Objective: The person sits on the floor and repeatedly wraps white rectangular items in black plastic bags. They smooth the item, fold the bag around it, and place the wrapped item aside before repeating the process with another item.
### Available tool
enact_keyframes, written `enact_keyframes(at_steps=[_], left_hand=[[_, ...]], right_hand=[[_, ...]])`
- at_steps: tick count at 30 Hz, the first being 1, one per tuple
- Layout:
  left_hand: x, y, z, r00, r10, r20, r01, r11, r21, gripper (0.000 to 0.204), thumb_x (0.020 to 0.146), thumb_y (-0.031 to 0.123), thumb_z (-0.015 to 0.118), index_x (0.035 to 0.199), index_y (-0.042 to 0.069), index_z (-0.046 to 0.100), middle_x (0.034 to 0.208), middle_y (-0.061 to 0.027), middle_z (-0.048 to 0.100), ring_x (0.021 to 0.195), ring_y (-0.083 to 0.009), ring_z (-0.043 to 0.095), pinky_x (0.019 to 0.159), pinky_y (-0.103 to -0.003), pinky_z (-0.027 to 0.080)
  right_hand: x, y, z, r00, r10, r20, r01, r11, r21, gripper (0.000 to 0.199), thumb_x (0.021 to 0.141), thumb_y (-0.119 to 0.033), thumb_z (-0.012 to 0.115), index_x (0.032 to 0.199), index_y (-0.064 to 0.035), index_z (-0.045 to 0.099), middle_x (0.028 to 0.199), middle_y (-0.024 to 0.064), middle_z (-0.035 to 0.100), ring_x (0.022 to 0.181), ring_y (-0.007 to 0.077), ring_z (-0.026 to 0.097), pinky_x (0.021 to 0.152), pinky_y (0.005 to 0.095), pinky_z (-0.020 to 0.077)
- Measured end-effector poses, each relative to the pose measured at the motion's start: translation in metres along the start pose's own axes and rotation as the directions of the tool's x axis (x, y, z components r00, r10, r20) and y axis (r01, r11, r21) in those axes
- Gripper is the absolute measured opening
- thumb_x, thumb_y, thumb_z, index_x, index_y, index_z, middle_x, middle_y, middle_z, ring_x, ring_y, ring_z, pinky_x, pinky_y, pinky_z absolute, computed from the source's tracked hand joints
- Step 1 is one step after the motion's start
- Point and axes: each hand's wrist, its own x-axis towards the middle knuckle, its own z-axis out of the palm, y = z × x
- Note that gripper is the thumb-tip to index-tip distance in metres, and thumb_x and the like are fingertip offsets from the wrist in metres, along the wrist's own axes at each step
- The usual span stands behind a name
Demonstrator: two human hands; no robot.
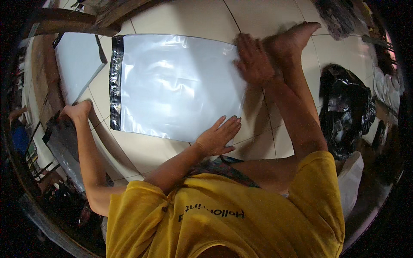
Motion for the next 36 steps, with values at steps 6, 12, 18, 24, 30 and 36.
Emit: enact_keyframes(at_steps=[6, 12, 18, 24, 30, 36], left_hand=[[0.001, -0.001, -0.005, 0.999, 0.012, -0.053, -0.011, 1.0, 0.029, 0.084, 0.093, 0.059, 0.051, 0.149, -0.002, 0.037, 0.156, -0.0188, 0.035, 0.15, -0.0315, 0.024, 0.124, -0.051, 0.013], [-0.004, -0.006, -0.018, 0.978, 0.024, -0.208, -0.067, 0.978, -0.2, 0.069, 0.091, 0.045, 0.062, 0.14, -0.003, 0.049, 0.145, -0.0188, 0.047, 0.143, -0.0316, 0.034, 0.123, -0.047, 0.018], [0.077, -0.09, -0.07, 0.791, -0.065, -0.608, 0.135, 0.988, 0.07, 0.049, 0.089, 0.031, 0.065, 0.128, 0.001, 0.061, 0.141, -0.0176, 0.054, 0.13, -0.0338, 0.048, 0.111, -0.052, 0.035], [0.056, -0.185, -0.109, 0.77, -0.351, -0.533, 0.372, 0.925, -0.073, 0.07, 0.094, 0.045, 0.056, 0.142, -0.004, 0.045, 0.151, -0.0252, 0.04, 0.146, -0.0347, 0.031, 0.121, -0.049, 0.021], [-0.03, -0.275, -0.142, 0.658, -0.401, -0.637, 0.633, 0.753, 0.181, 0.065, 0.1, 0.039, 0.049, 0.149, -0.003, 0.035, 0.159, -0.0228, 0.03, 0.15, -0.0347, 0.024, 0.124, -0.046, 0.017], [-0.04, -0.278, -0.145, 0.719, -0.212, -0.662, 0.519, 0.797, 0.309, 0.051, 0.099, 0.026, 0.052, 0.14, -0.004, 0.047, 0.151, -0.0215, 0.043, 0.145, -0.0341, 0.035, 0.123, -0.043, 0.024]], right_hand=[[0.005, 0.001, -0.001, 0.992, -0.061, -0.11, 0.032, 0.969, -0.243, 0.067, 0.098, -0.035, 0.053, 0.148, 0.0049, 0.035, 0.155, 0.0275, 0.033, 0.145, 0.0468, 0.028, 0.117, 0.0655, 0.0187], [-0.014, -0.062, 0.011, 0.991, 0.042, -0.126, -0.044, 0.999, -0.012, 0.077, 0.097, -0.041, 0.053, 0.143, 0.0168, 0.033, 0.152, 0.0384, 0.029, 0.143, 0.053, 0.027, 0.118, 0.0634, 0.0181], [-0.013, -0.058, 0.021, 0.996, 0.038, -0.077, -0.043, 0.997, -0.061, 0.083, 0.095, -0.052, 0.05, 0.144, 0.013, 0.035, 0.15, 0.0394, 0.031, 0.142, 0.0546, 0.027, 0.119, 0.062, 0.0171], [-0.013, -0.064, 0.017, 0.996, 0.016, -0.088, -0.016, 1.0, 0.002, 0.081, 0.096, -0.049, 0.053, 0.147, 0.0104, 0.031, 0.151, 0.0399, 0.029, 0.142, 0.0568, 0.026, 0.117, 0.065, 0.0179], [-0.012, -0.064, 0.018, 0.995, 0.035, -0.092, -0.036, 0.999, -0.009, 0.082, 0.096, -0.048, 0.053, 0.148, 0.0096, 0.03, 0.151, 0.0385, 0.03, 0.141, 0.0558, 0.027, 0.116, 0.0651, 0.0199], [-0.013, -0.072, 0.01, 0.998, 0.066, -0.02, -0.069, 0.974, -0.216, 0.077, 0.097, -0.046, 0.05, 0.145, 0.012, 0.035, 0.152, 0.0371, 0.03, 0.143, 0.0537, 0.026, 0.116, 0.0642, 0.0205]])
